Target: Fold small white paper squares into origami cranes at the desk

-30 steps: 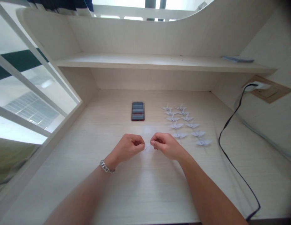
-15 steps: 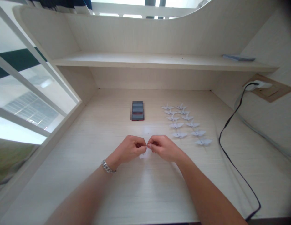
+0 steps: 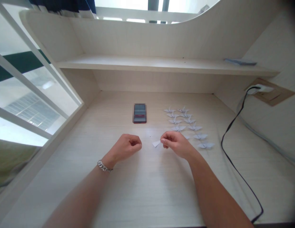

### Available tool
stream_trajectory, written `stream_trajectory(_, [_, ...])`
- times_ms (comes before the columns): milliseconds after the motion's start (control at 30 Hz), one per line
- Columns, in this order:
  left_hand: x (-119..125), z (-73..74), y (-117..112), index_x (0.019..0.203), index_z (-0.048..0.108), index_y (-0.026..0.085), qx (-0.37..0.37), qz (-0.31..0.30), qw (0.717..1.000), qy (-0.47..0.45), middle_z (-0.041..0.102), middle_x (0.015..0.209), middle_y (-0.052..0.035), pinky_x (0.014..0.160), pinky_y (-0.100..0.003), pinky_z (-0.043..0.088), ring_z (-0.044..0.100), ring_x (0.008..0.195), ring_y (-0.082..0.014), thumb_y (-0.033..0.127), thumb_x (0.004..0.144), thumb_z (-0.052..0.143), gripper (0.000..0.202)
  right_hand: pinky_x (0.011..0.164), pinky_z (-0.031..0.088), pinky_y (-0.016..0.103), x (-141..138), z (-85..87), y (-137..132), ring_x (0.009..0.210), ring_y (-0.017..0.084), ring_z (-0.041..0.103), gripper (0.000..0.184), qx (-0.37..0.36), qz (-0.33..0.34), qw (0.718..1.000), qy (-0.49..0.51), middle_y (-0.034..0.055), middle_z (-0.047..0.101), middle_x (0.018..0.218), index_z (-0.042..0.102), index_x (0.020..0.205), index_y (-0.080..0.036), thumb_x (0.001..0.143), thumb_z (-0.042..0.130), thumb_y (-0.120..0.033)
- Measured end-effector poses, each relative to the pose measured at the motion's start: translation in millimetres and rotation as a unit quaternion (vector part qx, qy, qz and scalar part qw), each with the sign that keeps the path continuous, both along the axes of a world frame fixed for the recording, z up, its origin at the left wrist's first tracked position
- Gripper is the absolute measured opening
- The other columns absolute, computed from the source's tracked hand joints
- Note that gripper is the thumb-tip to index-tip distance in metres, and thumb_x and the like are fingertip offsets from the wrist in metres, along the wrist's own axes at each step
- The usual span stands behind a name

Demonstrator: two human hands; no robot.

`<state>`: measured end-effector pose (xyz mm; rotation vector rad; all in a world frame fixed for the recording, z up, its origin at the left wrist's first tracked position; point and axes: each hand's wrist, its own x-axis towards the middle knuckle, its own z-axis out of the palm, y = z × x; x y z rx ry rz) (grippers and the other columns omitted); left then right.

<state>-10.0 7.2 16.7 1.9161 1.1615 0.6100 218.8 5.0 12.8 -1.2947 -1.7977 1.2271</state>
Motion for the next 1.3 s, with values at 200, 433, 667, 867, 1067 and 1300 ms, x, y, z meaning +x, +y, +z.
stream_trajectory(200, [14.7, 0.2, -7.3, 0.068, 0.064, 0.014, -0.004, -0.03, 0.999, -0.017, 0.053, 0.057, 0.0011, 0.049, -0.019, 0.031, 0.042, 0.054, -0.0088, 0.021, 0.074, 0.046, 0.021, 0.049, 0.033, 0.021, -19.3, -1.7, -7.2, 0.055, 0.01, 0.047, 0.013, 0.039, 0.033, 0.996, -0.069, 0.0, 0.057, 0.06, 0.061, 0.074, -0.015, 0.077, 0.05, -0.022])
stream_trajectory(433, [6.2, -5.6, -2.2, 0.064, 0.064, 0.014, -0.004, -0.016, 1.0, -0.01, 0.052, 0.053, 0.0019, 0.047, -0.019, 0.031, 0.043, 0.051, -0.0085, 0.017, 0.07, 0.05, 0.016, 0.05, 0.035, 0.021, -8.4, -0.3, -2.9, 0.054, 0.01, 0.048, 0.014, 0.028, 0.0, 0.999, -0.019, -0.0004, 0.055, 0.059, 0.059, 0.072, -0.015, 0.078, 0.05, -0.024])
stream_trajectory(667, [17.2, -11.7, 0.2, 0.086, 0.061, 0.013, -0.084, 0.061, 0.981, -0.166, 0.063, 0.073, -0.0043, 0.06, -0.024, 0.046, 0.059, 0.067, -0.0136, 0.034, 0.078, 0.053, 0.024, 0.053, 0.04, 0.024, -15.4, -8.6, 0.3, 0.055, 0.012, 0.051, 0.017, 0.046, -0.08, 0.995, 0.026, 0.0007, 0.058, 0.06, 0.06, 0.073, -0.015, 0.079, 0.051, -0.029])
stream_trajectory(867, [24.9, -15.8, 0.3, 0.079, 0.06, 0.012, -0.094, 0.133, 0.962, -0.218, 0.062, 0.072, -0.0038, 0.06, -0.025, 0.049, 0.058, 0.062, -0.0119, 0.037, 0.076, 0.057, 0.026, 0.056, 0.043, 0.024, -31.1, -13.1, -3.7, 0.059, 0.012, 0.055, 0.018, 0.046, -0.076, 0.995, 0.037, 0.0023, 0.062, 0.065, 0.061, 0.076, -0.015, 0.08, 0.051, -0.029])
stream_trajectory(1067, [22.6, -16.4, -3.7, 0.079, 0.061, 0.014, -0.006, 0.079, 0.989, -0.126, 0.061, 0.069, -0.0022, 0.058, -0.022, 0.044, 0.055, 0.062, -0.0115, 0.033, 0.08, 0.052, 0.021, 0.058, 0.042, 0.023, -33.5, -9.8, -6.4, 0.066, 0.013, 0.057, 0.016, 0.065, -0.045, 0.997, -0.006, 0.003, 0.065, 0.072, 0.064, 0.079, -0.016, 0.078, 0.052, -0.026])
stream_trajectory(1300, [21.5, -15.8, -4.9, 0.076, 0.06, 0.015, -0.018, 0.047, 0.995, -0.087, 0.06, 0.066, -0.0011, 0.055, -0.021, 0.042, 0.054, 0.06, -0.0113, 0.031, 0.08, 0.051, 0.019, 0.05, 0.035, 0.021, -33.5, -6.2, -8.5, 0.054, 0.01, 0.049, 0.012, 0.056, -0.033, 0.997, -0.047, -0.001, 0.057, 0.058, 0.061, 0.067, -0.015, 0.071, 0.051, -0.018])
